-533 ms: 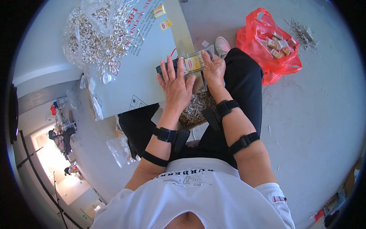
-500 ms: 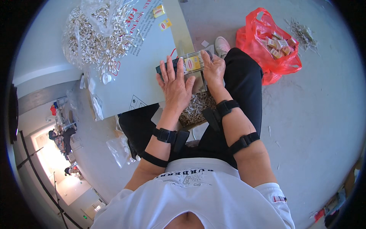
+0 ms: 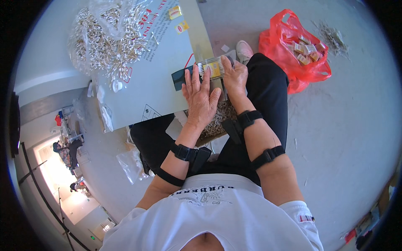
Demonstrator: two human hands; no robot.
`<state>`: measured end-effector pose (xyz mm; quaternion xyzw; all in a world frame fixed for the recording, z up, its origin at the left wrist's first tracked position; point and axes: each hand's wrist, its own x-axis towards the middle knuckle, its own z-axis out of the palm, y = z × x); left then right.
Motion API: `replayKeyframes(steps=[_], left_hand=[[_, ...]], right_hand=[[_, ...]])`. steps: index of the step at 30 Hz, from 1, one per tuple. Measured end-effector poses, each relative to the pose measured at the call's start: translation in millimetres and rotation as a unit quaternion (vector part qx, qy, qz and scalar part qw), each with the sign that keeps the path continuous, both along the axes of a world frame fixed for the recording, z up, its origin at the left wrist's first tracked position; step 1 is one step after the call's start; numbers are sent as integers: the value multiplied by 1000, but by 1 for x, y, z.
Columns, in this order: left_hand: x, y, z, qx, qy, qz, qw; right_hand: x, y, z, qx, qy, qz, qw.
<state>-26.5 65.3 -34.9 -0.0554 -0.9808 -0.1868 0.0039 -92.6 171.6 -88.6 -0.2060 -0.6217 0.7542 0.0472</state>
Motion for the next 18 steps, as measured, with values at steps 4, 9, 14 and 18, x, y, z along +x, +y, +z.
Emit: replayKeyframes(steps=[4, 9, 14, 18], left_hand=[[-4, -9, -1, -8, 25, 19, 999], [-16, -33, -15, 60, 138, 42, 988], [-34, -92, -20, 164, 247, 122, 947], [-66, -123, -26, 194, 256, 152, 935]], right_hand=[[0, -2, 2, -49, -26, -2, 998], [-3, 25, -13, 55, 42, -95, 993], [2, 23, 39, 338, 191, -93, 917], [13, 18, 57, 390, 299, 22, 870]])
